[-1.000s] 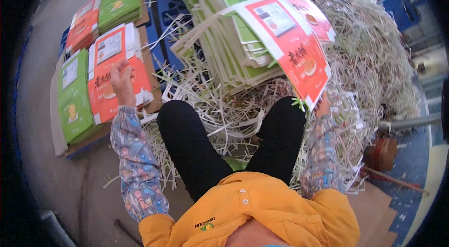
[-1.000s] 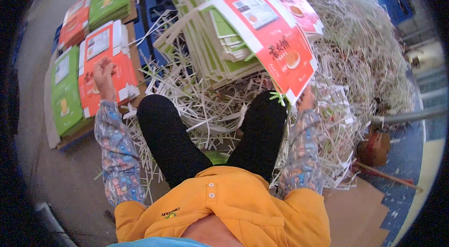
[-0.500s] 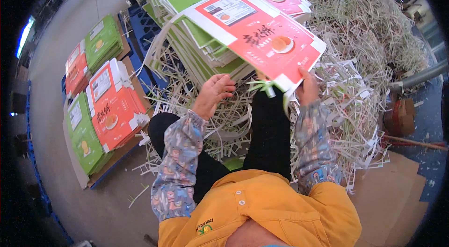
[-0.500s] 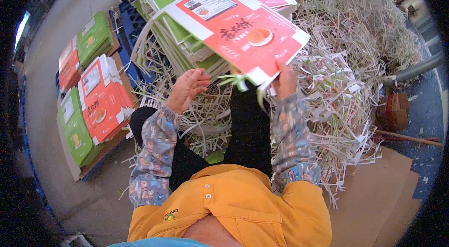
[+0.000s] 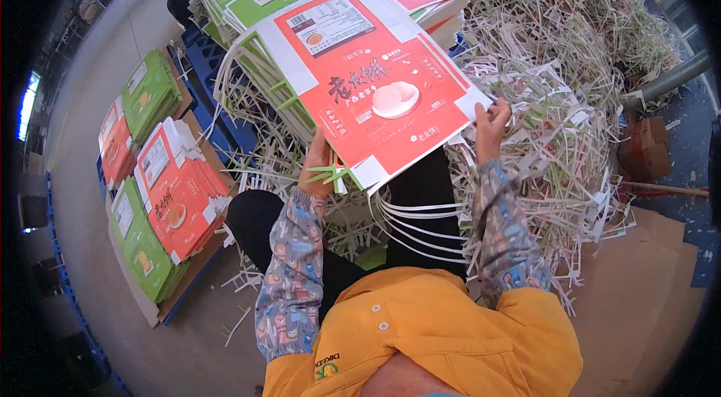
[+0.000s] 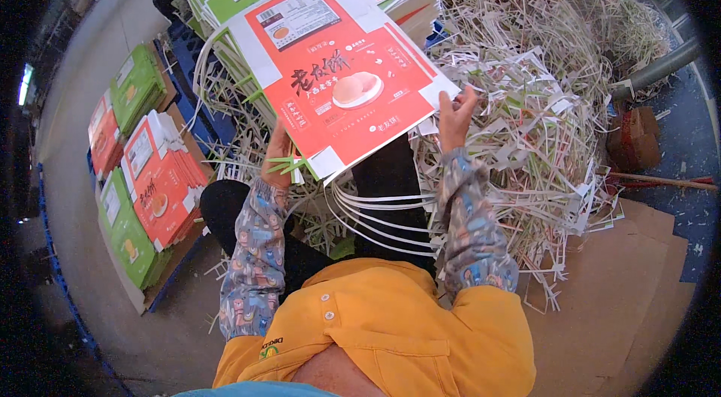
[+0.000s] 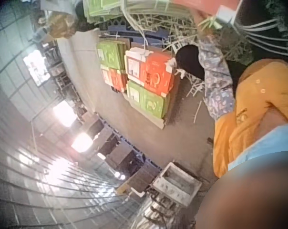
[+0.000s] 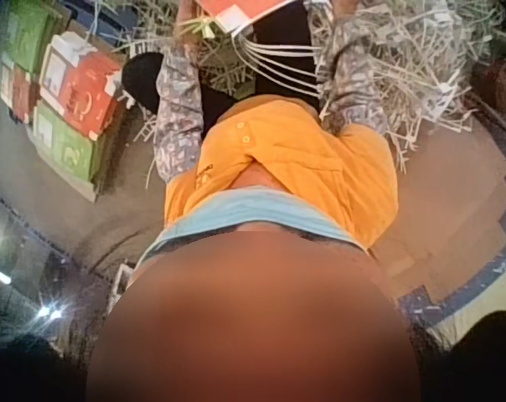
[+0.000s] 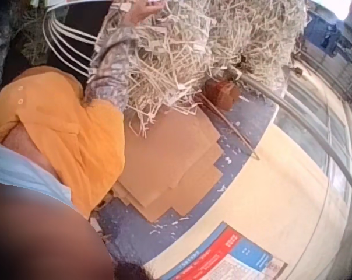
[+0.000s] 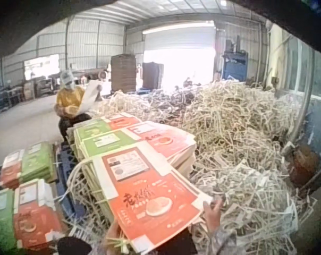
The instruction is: Stripping away excess paper trimmings from printed cardboard box sheets.
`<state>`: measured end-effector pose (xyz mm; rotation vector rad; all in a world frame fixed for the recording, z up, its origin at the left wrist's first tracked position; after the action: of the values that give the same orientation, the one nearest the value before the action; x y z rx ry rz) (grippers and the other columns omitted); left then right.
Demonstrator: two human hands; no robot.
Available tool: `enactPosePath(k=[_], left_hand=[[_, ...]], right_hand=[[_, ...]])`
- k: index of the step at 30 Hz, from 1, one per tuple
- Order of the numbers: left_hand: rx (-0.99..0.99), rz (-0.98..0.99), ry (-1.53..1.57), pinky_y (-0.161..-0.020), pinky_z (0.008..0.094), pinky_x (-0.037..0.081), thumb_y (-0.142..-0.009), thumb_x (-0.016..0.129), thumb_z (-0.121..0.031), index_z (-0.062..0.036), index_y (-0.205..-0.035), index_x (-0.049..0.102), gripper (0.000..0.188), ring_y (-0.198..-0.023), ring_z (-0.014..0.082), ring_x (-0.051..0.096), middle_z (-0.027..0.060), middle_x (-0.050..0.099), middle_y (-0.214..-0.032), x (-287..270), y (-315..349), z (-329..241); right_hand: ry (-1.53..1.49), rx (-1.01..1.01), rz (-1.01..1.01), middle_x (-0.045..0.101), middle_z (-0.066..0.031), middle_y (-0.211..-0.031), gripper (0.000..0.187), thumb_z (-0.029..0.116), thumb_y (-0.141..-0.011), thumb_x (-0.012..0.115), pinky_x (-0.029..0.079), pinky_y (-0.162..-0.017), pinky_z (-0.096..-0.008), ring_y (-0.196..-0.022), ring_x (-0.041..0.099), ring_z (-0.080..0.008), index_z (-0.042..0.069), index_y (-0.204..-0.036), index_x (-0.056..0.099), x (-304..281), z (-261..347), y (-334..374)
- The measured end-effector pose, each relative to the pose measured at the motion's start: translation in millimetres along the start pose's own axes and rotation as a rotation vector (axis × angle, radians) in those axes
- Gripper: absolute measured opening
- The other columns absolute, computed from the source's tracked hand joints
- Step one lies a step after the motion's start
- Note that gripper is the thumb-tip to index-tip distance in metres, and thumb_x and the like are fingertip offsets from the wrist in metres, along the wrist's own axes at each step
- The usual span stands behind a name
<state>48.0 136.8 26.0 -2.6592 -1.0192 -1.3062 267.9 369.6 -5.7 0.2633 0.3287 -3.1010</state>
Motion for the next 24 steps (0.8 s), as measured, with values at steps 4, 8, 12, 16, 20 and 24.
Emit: enactPosePath(k=[4,8,12,16,20,24], left_hand=[[-0.157,0.440,0.352,-0.084,0.0334,0.042,-0.081,0.033,-0.061,-0.0046,-0.120,0.041,0.069,-0.101,0.0188,0.050,0.0088,0.050,-0.115,-32,17,11],[-0.031,0.303,0.409,-0.094,0.0423,0.033,-0.074,0.050,-0.058,-0.0066,-0.130,0.028,0.080,-0.115,0.0226,0.038,0.0051,0.037,-0.129,-34,64,27],[-0.011,0.123,0.223,-0.089,0.0402,0.038,-0.079,0.058,-0.035,-0.0074,-0.123,0.039,0.055,-0.111,0.0187,0.043,0.0060,0.046,-0.120,-17,73,44],[-0.122,-0.186,0.028,-0.058,0.0306,0.053,-0.080,0.059,-0.018,-0.0047,-0.109,0.049,0.034,-0.077,0.0171,0.061,0.0068,0.060,-0.095,17,44,51],[-0.201,-0.227,-0.040,-0.060,0.0280,0.053,-0.081,0.058,-0.019,-0.0013,-0.106,0.049,0.032,-0.075,0.0181,0.062,0.0089,0.061,-0.093,19,37,44],[-0.228,-0.152,-0.136,-0.057,0.0258,0.053,-0.080,0.059,-0.018,-0.0007,-0.097,0.054,0.025,-0.070,0.0167,0.062,0.0076,0.062,-0.086,15,36,52]], right_hand=[[0.258,-0.224,-0.025,0.052,-0.0103,-0.093,0.046,0.026,-0.079,0.058,0.041,-0.069,-0.0265,-0.079,0.049,-0.0160,-0.001,-0.113,0.043,-4,-24,-45],[0.169,-0.037,0.238,0.059,-0.0070,-0.081,0.037,0.032,-0.082,0.054,0.042,-0.066,-0.0268,-0.073,0.052,-0.0130,-0.001,-0.099,0.056,-1,-19,-52],[0.361,-0.028,0.321,0.059,-0.0033,-0.068,0.039,0.036,-0.084,0.051,0.043,-0.062,-0.0260,-0.064,0.052,-0.0101,-0.001,-0.093,0.060,-6,-11,-60],[0.302,0.011,0.368,0.061,-0.0151,-0.073,0.038,0.035,-0.083,0.050,0.043,-0.061,-0.0312,-0.064,0.056,-0.0186,-0.001,-0.089,0.060,-3,-7,-47],[0.406,-0.152,0.433,0.061,-0.0126,-0.070,0.035,0.033,-0.083,0.049,0.042,-0.059,-0.0312,-0.061,0.055,-0.0177,0.001,-0.092,0.059,-3,11,-35],[0.283,0.007,0.394,0.060,-0.0095,-0.072,0.030,0.028,-0.082,0.051,0.043,-0.059,-0.0300,-0.064,0.054,-0.0155,0.002,-0.093,0.059,-6,11,-37]])
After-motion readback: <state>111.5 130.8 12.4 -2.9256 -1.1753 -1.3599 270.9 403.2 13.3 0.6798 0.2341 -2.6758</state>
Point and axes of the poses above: each hand's wrist, its own y-axis away from the middle knuckle, its own x-axis out of the palm, z = x × y, the point moved 1 cm from there along -y, towards the middle knuckle
